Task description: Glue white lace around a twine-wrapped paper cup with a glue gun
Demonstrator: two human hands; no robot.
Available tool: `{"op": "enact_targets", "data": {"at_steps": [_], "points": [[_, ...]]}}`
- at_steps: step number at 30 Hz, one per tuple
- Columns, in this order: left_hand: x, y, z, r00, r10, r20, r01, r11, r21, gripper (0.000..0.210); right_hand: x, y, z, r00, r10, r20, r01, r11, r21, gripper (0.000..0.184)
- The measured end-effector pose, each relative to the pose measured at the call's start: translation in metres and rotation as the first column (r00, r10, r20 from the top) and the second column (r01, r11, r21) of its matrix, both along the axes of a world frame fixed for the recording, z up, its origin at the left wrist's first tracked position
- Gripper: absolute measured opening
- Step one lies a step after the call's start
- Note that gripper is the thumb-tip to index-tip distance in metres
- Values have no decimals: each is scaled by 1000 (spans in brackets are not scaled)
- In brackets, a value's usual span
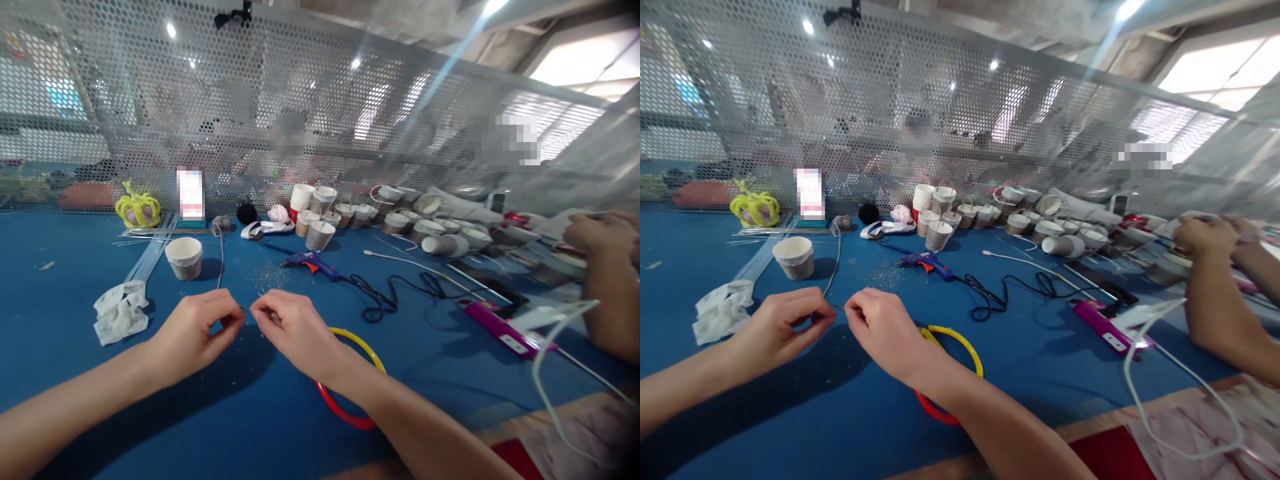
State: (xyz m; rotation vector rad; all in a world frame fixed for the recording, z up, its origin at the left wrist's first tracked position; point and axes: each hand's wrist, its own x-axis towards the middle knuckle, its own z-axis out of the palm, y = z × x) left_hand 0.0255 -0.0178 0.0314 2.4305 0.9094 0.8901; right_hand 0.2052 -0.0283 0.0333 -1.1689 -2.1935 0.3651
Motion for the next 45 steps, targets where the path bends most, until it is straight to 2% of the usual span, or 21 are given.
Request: {"op": "enact_targets", "data": {"at_steps": [1, 3, 6, 9, 12, 14, 17, 20, 23, 25, 28, 31, 34, 37, 40, 43, 45], "points": [[-1, 0, 2, 1000, -7, -17, 8, 999, 46, 17, 0, 0, 0, 999, 34, 37, -35, 999, 13, 15], [-3, 2, 7, 999, -16, -42, 18, 998, 56, 18, 1, -2, 2, 989, 126, 82, -127, 992, 5, 15], [-7, 10, 12, 998, -39, -56, 32, 993, -114, 18, 2, -4, 6, 973, 227, 31, -225, 972, -72, 15], [-8, 18, 9, 998, -60, 3, 57, 929, -366, 19, 2, -4, 10, 979, 167, -118, -189, 959, -213, 15], [-7, 19, 3, 997, -38, 63, 63, 886, -460, 21, 1, -3, 9, 977, 41, -211, -98, 959, -265, 15], [-5, 16, -1, 998, -6, 68, 33, 913, -407, 21, 0, -1, 7, 977, -18, -215, -32, 973, -229, 15], [-2, 6, -3, 1000, 4, 15, -2, 989, -148, 17, -1, 0, 3, 989, -51, -139, 34, 992, -121, 14], [-1, -1, 0, 998, -22, -67, 27, 997, 69, 18, -1, -1, 1, 1000, -10, -22, 9, 1000, -20, 16], [-3, -1, 6, 993, -40, -111, 52, 993, 106, 19, -1, -3, 1, 994, 77, 73, -75, 997, -20, 16], [-5, 4, 10, 991, -58, -117, 62, 997, 34, 19, -1, -5, 3, 984, 157, 86, -154, 987, -48, 15], [-9, 14, 12, 993, -91, -80, 70, 970, -233, 17, -1, -7, 7, 977, 214, -21, -215, 968, -130, 15], [-9, 20, 8, 995, -102, 22, 100, 878, -468, 18, -1, -6, 9, 978, 122, -169, -162, 955, -249, 15], [-5, 19, -1, 991, -67, 115, 118, 845, -522, 20, -2, -3, 7, 976, -5, -218, -47, 972, -230, 15], [1, 10, -7, 991, -7, 133, 64, 897, -437, 21, -2, -1, 2, 982, -71, -176, 54, 993, -101, 13], [3, 3, -5, 999, 16, 42, -9, 986, -168, 17, -2, -1, -2, 996, -64, -64, 64, 998, 4, 15], [1, 0, 0, 999, 0, -43, 2, 999, 44, 17, -2, -2, -2, 999, -10, 53, 8, 999, 34, 15], [-2, 2, 5, 997, -7, -72, 12, 998, 70, 19, -1, -3, 0, 993, 61, 103, -64, 998, 27, 14]]}}
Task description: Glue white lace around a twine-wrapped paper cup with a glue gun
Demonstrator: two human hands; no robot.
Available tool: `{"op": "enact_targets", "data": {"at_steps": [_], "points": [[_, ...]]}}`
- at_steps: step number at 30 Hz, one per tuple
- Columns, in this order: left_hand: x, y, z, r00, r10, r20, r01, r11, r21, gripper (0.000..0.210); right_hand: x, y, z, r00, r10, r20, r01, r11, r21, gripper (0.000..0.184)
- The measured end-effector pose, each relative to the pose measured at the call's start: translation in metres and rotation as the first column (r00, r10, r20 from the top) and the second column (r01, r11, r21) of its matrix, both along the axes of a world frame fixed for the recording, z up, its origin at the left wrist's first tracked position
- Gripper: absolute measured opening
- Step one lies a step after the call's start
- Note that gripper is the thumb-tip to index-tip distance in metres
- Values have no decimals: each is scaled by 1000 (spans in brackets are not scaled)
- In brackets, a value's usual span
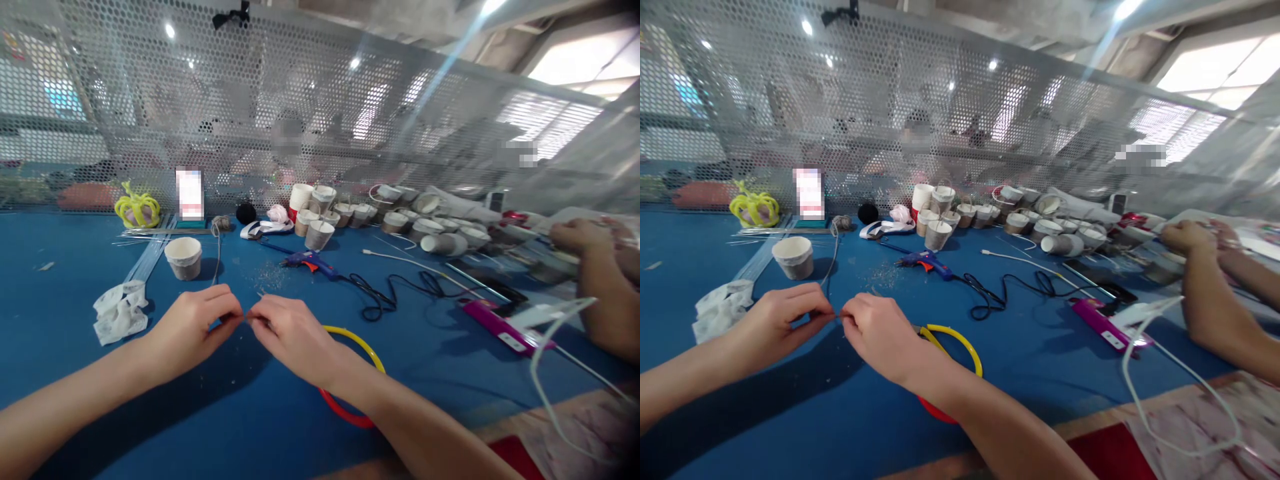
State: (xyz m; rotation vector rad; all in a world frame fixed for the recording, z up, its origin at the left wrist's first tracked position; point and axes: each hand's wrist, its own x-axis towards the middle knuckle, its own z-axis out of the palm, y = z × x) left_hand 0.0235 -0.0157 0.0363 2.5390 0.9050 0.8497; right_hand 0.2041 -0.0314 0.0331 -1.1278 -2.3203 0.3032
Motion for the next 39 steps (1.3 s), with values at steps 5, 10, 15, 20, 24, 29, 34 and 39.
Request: {"op": "enact_targets", "data": {"at_steps": [5, 10, 15, 20, 24, 29, 34, 39], "points": [[-7, 12, 9, 999, -27, 34, 37, 932, -361, 16, 1, -3, 8, 986, 122, -109, -135, 983, -125, 15], [-8, 22, 5, 977, -64, 201, 194, 653, -732, 17, 0, -2, 9, 923, -26, -383, -144, 901, -408, 12], [2, 13, -9, 964, 46, 264, 151, 719, -678, 19, -2, 3, 2, 916, -133, -377, -6, 938, -346, 14], [6, -2, -17, 993, 54, 102, -36, 983, -179, 19, -2, 4, -4, 977, -137, -163, 133, 990, -38, 16], [2, -2, -8, 1000, 18, 4, -18, 1000, -16, 21, -1, 2, -4, 1000, -16, 3, 16, 1000, 17, 15], [-6, 13, 7, 999, -5, 37, 21, 899, -437, 16, 1, -1, 5, 985, 138, -102, -149, 982, -116, 14], [-8, 21, -1, 968, -4, 251, 210, 563, -800, 18, 0, -2, 10, 920, -14, -392, -157, 902, -401, 13], [3, 9, -13, 963, 72, 260, 124, 737, -664, 19, -1, 3, 4, 911, -149, -384, 9, 939, -343, 13]]}}
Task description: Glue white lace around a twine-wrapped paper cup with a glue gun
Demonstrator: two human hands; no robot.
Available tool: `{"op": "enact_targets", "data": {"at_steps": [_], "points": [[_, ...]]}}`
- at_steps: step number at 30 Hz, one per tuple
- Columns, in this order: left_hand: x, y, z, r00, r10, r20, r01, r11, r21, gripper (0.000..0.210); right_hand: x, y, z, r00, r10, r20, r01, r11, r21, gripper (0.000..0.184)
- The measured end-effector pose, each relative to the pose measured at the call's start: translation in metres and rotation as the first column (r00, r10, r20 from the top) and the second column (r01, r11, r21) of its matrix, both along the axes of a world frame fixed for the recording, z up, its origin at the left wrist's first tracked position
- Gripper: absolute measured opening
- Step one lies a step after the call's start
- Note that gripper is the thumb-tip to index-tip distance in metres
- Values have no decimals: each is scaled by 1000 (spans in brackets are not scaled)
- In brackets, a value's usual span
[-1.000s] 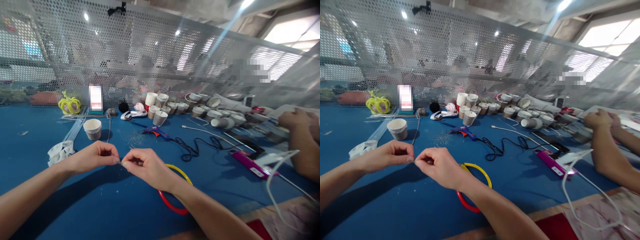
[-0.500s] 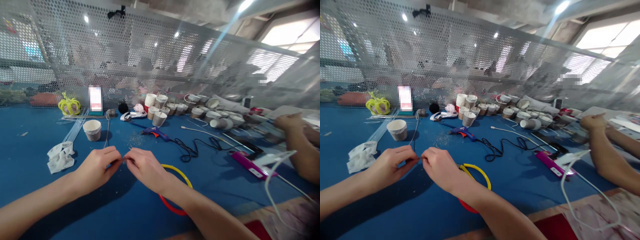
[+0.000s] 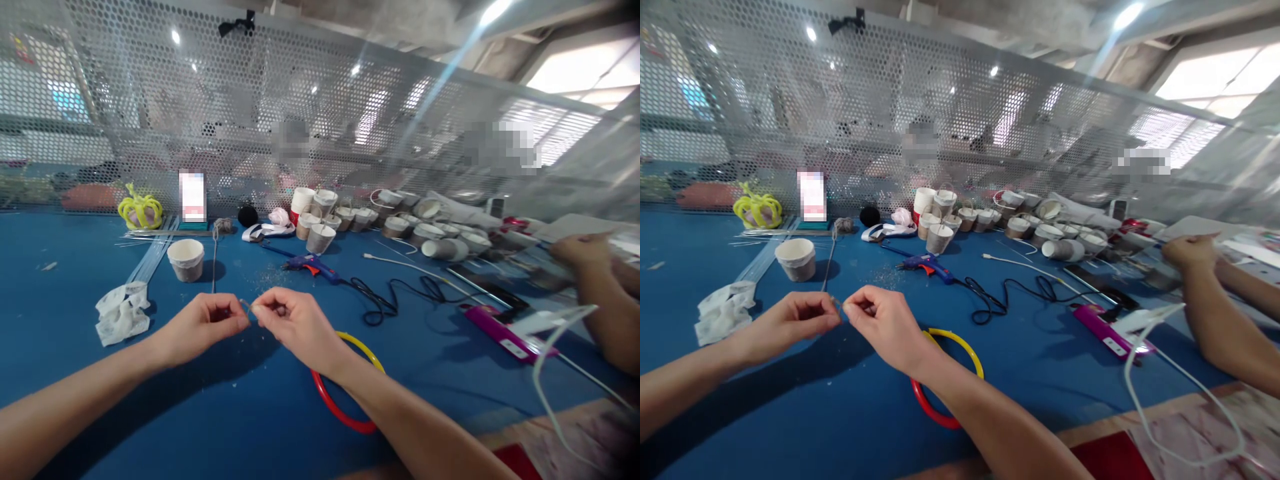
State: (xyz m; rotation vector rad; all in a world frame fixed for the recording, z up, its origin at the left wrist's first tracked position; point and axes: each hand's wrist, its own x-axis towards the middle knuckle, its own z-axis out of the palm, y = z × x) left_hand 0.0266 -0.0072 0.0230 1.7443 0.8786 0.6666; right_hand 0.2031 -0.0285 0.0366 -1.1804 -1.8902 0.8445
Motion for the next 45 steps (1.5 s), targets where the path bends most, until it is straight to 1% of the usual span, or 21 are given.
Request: {"op": "enact_targets", "data": {"at_steps": [2, 4, 6, 8, 10, 13, 15, 17, 18, 21, 23, 25, 28, 31, 33, 35, 37, 39, 41, 43, 45], "points": [[3, -7, -1, 995, 50, -85, -24, 958, 285, 17, -1, 1, -2, 995, -53, 89, 44, 994, 96, 13], [3, -12, 1, 981, 80, -175, 24, 849, 527, 19, -1, 1, -4, 978, -65, 196, 27, 981, 193, 14], [1, -14, 5, 963, 108, -248, 84, 751, 655, 22, -1, 0, -5, 956, -33, 292, -45, 965, 258, 15], [-3, -13, 11, 948, 131, -290, 114, 709, 696, 23, -1, -1, -5, 929, 18, 371, -134, 947, 291, 15], [-7, -8, 18, 945, 112, -306, 132, 728, 672, 21, 0, -3, -4, 903, 77, 424, -219, 929, 298, 15], [-11, 2, 25, 956, 15, -294, 125, 883, 453, 17, 1, -5, 1, 902, 173, 395, -291, 921, 260, 14], [-13, 8, 24, 971, -59, -232, 114, 967, 230, 17, 1, -6, 4, 936, 197, 291, -260, 945, 197, 14], [-12, 11, 19, 985, -97, -142, 108, 992, 71, 18, 1, -5, 5, 972, 160, 172, -182, 976, 120, 12], [-11, 12, 16, 990, -99, -101, 103, 994, 36, 18, 0, -5, 4, 984, 128, 126, -139, 986, 91, 12], [-6, 8, 6, 996, -66, -51, 69, 996, 59, 19, -1, -2, 0, 997, 19, 75, -25, 997, 71, 13], [-2, 2, 3, 994, -7, -105, 27, 982, 185, 19, -2, 0, -3, 993, -41, 109, 28, 993, 111, 12], [1, -4, 1, 980, 67, -186, 11, 921, 389, 17, -2, 1, -6, 982, -85, 167, 55, 983, 176, 12], [2, -11, 2, 953, 150, -264, 59, 762, 645, 20, -2, 1, -7, 966, -114, 232, 51, 964, 261, 13], [-1, -15, 7, 941, 189, -282, 94, 653, 751, 24, -1, 0, -7, 955, -71, 287, -19, 954, 298, 14], [-3, -16, 13, 944, 197, -266, 90, 621, 779, 24, -1, -1, -7, 946, -21, 324, -84, 949, 304, 14], [-6, -13, 19, 949, 190, -251, 73, 641, 764, 23, -1, -4, -5, 935, 33, 354, -146, 943, 298, 14], [-8, -8, 24, 955, 162, -248, 56, 724, 687, 21, -1, -6, -3, 932, 77, 353, -187, 939, 288, 14], [-11, -1, 28, 964, 115, -238, 29, 850, 526, 18, -2, -8, 0, 946, 116, 302, -198, 945, 260, 13], [-12, 5, 27, 979, 54, -199, 9, 953, 303, 18, -2, -9, 3, 971, 140, 195, -177, 966, 187, 10], [-12, 9, 23, 993, 17, -115, -6, 996, 93, 19, -2, -8, 5, 988, 144, 58, -147, 987, 60, 9], [-10, 9, 16, 999, 47, -1, -47, 997, -60, 18, -2, -7, 5, 988, 121, -91, -129, 988, -90, 10]]}}
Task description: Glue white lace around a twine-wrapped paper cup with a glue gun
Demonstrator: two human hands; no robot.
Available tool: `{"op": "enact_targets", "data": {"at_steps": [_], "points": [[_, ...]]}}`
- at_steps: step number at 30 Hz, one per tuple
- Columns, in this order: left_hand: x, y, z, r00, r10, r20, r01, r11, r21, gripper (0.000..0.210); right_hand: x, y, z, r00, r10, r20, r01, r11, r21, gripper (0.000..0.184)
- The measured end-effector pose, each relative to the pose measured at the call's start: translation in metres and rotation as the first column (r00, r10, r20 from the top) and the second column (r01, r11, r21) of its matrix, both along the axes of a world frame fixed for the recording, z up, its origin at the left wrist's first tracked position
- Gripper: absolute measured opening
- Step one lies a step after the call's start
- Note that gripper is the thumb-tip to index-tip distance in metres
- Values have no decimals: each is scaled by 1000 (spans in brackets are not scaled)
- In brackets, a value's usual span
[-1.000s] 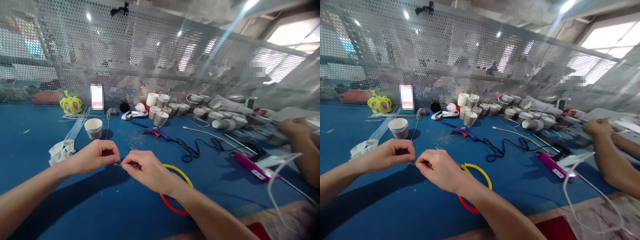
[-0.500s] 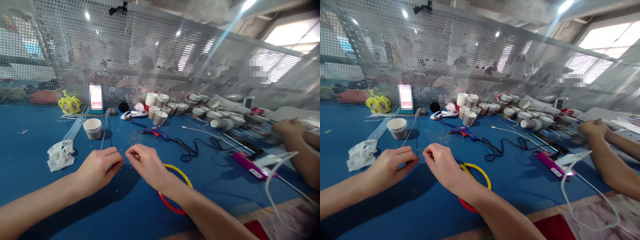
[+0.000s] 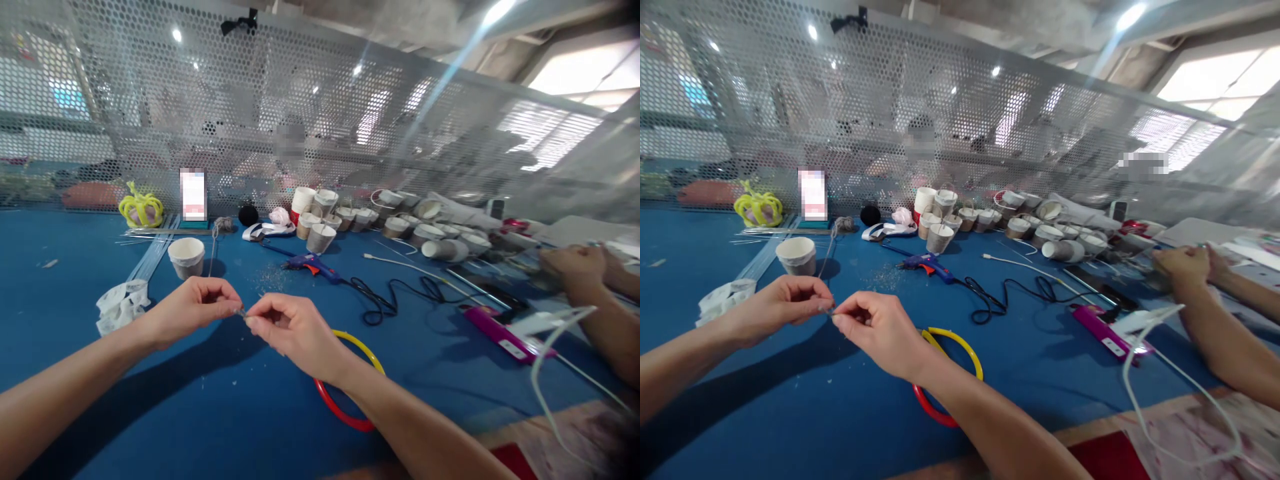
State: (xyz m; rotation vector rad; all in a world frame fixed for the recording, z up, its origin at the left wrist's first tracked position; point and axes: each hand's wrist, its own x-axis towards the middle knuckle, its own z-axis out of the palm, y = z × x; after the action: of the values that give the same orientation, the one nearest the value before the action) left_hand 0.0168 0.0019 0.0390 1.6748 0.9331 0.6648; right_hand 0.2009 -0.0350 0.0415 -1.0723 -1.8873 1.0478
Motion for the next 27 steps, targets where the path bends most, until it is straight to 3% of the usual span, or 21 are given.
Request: {"op": "enact_targets", "data": {"at_steps": [3, 7, 12, 17, 22, 24, 27], "points": [[6, -5, -9, 988, 76, 136, -66, 995, -78, 21, 0, 4, -1, 985, -36, -168, 6, 984, -178, 13], [12, -11, -14, 974, 146, 173, -150, 989, 7, 23, 0, 9, -4, 948, -90, -304, 4, 962, -271, 15], [13, -13, -17, 968, 221, 120, -236, 963, 132, 24, -1, 11, -7, 932, -139, -335, 36, 954, -297, 13], [15, -19, -17, 968, 251, -1, -241, 932, 269, 25, -2, 12, -7, 945, -176, -276, 96, 955, -279, 11], [13, -21, -17, 969, 215, -118, -156, 911, 381, 25, -2, 11, -9, 979, -182, -92, 163, 970, -183, 9], [11, -20, -16, 964, 205, -171, -97, 865, 492, 21, -2, 10, -11, 979, -205, 9, 205, 977, -65, 8], [8, -19, -11, 953, 207, -221, -10, 751, 660, 17, -1, 8, -12, 959, -231, 162, 199, 961, 192, 8]]}}
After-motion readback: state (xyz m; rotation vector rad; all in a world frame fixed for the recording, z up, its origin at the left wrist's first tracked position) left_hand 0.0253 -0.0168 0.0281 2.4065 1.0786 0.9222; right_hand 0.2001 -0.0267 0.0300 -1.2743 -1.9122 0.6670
